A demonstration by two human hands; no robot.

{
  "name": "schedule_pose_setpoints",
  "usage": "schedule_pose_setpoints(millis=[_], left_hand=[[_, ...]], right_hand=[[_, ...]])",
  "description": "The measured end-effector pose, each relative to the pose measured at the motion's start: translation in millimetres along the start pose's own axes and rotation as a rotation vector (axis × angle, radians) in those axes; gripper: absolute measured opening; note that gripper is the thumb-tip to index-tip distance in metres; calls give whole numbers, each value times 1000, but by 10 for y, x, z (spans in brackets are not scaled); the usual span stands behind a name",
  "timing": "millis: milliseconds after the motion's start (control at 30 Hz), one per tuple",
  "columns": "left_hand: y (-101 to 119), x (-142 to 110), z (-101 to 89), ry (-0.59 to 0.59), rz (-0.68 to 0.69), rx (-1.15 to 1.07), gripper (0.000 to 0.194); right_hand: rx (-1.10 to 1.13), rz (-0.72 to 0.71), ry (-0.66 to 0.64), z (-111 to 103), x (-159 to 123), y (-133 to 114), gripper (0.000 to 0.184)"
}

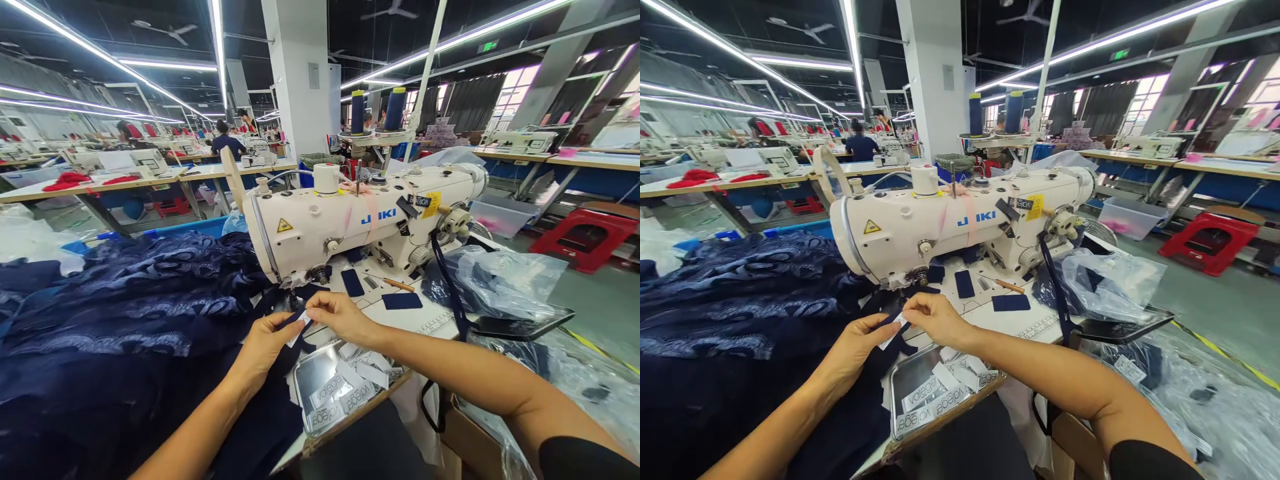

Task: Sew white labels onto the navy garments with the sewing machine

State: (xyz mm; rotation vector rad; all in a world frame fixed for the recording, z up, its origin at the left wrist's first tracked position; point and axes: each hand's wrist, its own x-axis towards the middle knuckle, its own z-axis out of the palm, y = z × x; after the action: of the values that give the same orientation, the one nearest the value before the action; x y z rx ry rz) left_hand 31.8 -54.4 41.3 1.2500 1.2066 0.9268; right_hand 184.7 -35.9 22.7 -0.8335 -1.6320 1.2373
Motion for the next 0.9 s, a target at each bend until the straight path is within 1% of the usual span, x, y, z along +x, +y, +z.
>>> schedule_pose_setpoints(millis=[67, 100, 133, 167, 200, 233, 267, 300, 333, 367, 400, 433, 467, 533, 600, 667, 767, 800, 833, 900], left_hand=[[28, -22, -60, -6, 11, 56, 27], [52, -34, -104, 16, 44, 121, 27], [81, -43, -156, 66, 114, 218, 28], [111, -45, -210, 148, 238, 353, 26], [140, -34, -261, 244, 417, 520, 24], [161, -10, -301, 333, 636, 702, 21], [171, 31, -325, 385, 861, 888, 18], [165, 85, -328, 395, 1066, 1066, 17], [142, 150, -310, 365, 1231, 1229, 18], [101, 219, -272, 296, 1342, 1373, 21], [44, 287, -219, 227, 1392, 1488, 24], [-25, 349, -156, 168, 1402, 1567, 27], [-100, 402, -93, 105, 1368, 1609, 28], [-247, 472, 15, 63, 1246, 1598, 27], [-357, 499, 74, 30, 1142, 1560, 23], [-410, 493, 76, 15, 1088, 1570, 21], [-406, 443, -1, 1, 1097, 1663, 21], [-395, 419, -39, -2, 1108, 1700, 21], [-384, 394, -79, -4, 1119, 1733, 20], [-367, 341, -157, -1, 1133, 1783, 20]], right_hand=[[-180, -59, -66, -162, -4, -15, 11], [-329, -104, -83, -283, -1, -23, 12], [-511, -152, -84, -423, 3, -28, 14], [-731, -200, -78, -572, 8, -28, 14], [-942, -222, -73, -719, 15, -22, 12], [-1099, -223, -84, -853, 21, -9, 10], [-1212, -222, -106, -965, 26, 11, 9], [-1297, -227, -137, -1050, 29, 37, 8], [-1355, -238, -170, -1106, 31, 68, 8], [-1398, -256, -200, -1136, 30, 101, 8], [-1430, -279, -223, -1144, 27, 135, 8], [-1453, -304, -236, -1137, 23, 167, 9], [-1467, -328, -243, -1123, 16, 198, 9], [-1475, -383, -248, -1097, 4, 254, 11], [-1473, -450, -254, -1093, -2, 305, 16], [-1483, -519, -263, -1109, 6, 354, 21], [-1510, -621, -272, -1131, 29, 405, 28], [-1511, -644, -252, -1129, 35, 407, 30], [-1504, -658, -205, -1118, 38, 399, 30], [-1474, -671, -30, -1056, 31, 347, 29]])
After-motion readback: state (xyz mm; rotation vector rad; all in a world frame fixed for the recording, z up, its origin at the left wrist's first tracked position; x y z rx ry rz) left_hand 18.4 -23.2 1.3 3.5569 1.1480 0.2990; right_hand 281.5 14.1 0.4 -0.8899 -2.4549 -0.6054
